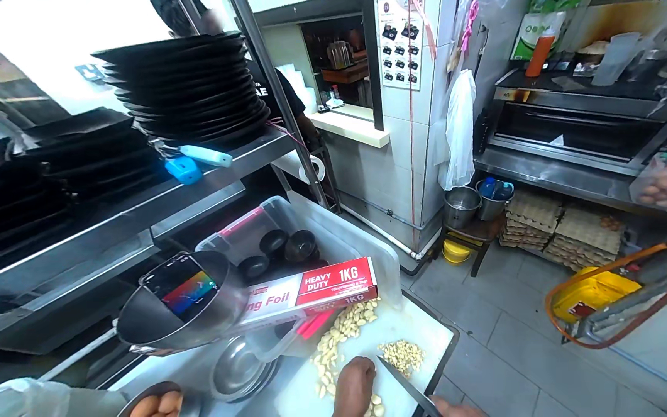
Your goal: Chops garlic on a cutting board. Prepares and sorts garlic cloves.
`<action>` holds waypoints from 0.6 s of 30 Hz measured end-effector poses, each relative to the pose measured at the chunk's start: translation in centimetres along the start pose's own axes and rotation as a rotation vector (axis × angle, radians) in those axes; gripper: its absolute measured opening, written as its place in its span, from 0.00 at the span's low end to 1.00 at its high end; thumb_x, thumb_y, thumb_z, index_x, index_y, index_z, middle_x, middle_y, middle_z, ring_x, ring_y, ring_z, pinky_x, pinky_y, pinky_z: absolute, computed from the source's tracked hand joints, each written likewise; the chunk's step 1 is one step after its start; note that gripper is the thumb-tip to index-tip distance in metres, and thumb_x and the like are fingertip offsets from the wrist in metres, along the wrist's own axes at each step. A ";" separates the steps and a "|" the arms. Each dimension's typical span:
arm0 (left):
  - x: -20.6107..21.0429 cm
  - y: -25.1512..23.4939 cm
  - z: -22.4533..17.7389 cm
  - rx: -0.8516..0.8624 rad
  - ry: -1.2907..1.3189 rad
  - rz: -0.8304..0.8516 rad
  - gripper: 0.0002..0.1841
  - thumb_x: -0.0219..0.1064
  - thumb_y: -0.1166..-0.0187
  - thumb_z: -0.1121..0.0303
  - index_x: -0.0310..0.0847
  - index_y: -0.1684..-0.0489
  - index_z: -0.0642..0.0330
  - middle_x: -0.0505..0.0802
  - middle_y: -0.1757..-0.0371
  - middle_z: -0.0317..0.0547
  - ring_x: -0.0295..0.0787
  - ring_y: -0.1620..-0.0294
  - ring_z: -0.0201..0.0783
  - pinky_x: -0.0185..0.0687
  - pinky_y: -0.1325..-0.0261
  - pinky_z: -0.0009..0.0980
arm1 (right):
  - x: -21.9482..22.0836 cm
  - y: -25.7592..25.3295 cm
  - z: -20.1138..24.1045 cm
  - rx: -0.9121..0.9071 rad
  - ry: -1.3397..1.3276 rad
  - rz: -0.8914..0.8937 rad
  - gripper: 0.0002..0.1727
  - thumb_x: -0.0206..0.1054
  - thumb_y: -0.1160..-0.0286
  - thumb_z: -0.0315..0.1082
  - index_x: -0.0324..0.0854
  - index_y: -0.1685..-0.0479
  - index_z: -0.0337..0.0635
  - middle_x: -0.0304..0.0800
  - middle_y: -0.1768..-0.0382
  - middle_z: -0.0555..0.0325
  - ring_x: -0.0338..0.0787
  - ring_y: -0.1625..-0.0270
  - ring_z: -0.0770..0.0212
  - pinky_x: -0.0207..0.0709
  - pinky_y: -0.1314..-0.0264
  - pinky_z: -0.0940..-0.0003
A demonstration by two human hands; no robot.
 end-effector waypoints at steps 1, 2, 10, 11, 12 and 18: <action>0.1 -0.2 0.2 -0.002 -0.003 0.016 0.11 0.66 0.19 0.60 0.94 0.53 0.50 0.96 0.47 0.38 0.93 0.41 0.37 0.87 0.32 0.41 | -0.2 0.1 0.3 -0.005 0.026 -0.001 0.26 0.55 0.12 0.45 0.71 0.15 0.65 0.95 0.52 0.44 0.95 0.48 0.38 0.86 0.49 0.32; 0.2 -0.3 0.3 0.001 -0.009 0.025 0.12 0.65 0.19 0.59 0.95 0.52 0.49 0.96 0.46 0.38 0.92 0.41 0.37 0.86 0.31 0.41 | -0.3 0.0 0.6 -0.010 0.052 0.001 0.26 0.55 0.12 0.44 0.71 0.15 0.65 0.95 0.51 0.44 0.95 0.48 0.38 0.86 0.50 0.33; 0.0 0.2 -0.8 -0.009 -0.051 0.111 0.15 0.61 0.23 0.56 0.94 0.60 0.52 0.94 0.50 0.44 0.91 0.42 0.42 0.87 0.36 0.46 | 0.9 -2.3 1.1 -0.069 0.006 0.072 0.25 0.55 0.11 0.45 0.71 0.16 0.61 0.95 0.51 0.43 0.95 0.47 0.38 0.85 0.45 0.34; -0.1 0.3 -0.6 -0.057 -0.036 0.166 0.15 0.63 0.25 0.54 0.94 0.62 0.51 0.93 0.49 0.45 0.91 0.41 0.44 0.87 0.35 0.49 | 0.9 -2.5 1.1 -0.068 0.002 0.076 0.25 0.55 0.12 0.45 0.72 0.16 0.61 0.95 0.51 0.43 0.95 0.46 0.38 0.85 0.44 0.34; -0.5 0.3 -0.1 -0.103 -0.005 0.177 0.15 0.65 0.27 0.53 0.95 0.62 0.50 0.93 0.48 0.44 0.90 0.41 0.44 0.87 0.36 0.51 | 1.0 -2.7 1.0 -0.069 -0.005 0.073 0.25 0.55 0.12 0.46 0.72 0.17 0.61 0.95 0.52 0.43 0.95 0.46 0.38 0.85 0.44 0.34; -4.4 -0.6 5.1 -0.312 -0.205 -0.092 0.16 0.64 0.23 0.57 0.91 0.42 0.47 0.93 0.38 0.44 0.90 0.34 0.49 0.88 0.37 0.53 | 1.5 -2.7 0.9 -0.076 -0.020 0.054 0.23 0.56 0.13 0.45 0.74 0.20 0.60 0.95 0.53 0.44 0.95 0.48 0.39 0.86 0.46 0.34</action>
Point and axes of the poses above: each hand's wrist, its own y-axis away from the middle knuckle, its own x-axis out of the palm, z = x × y, the point moved 8 cm from there along -y, towards the middle knuckle
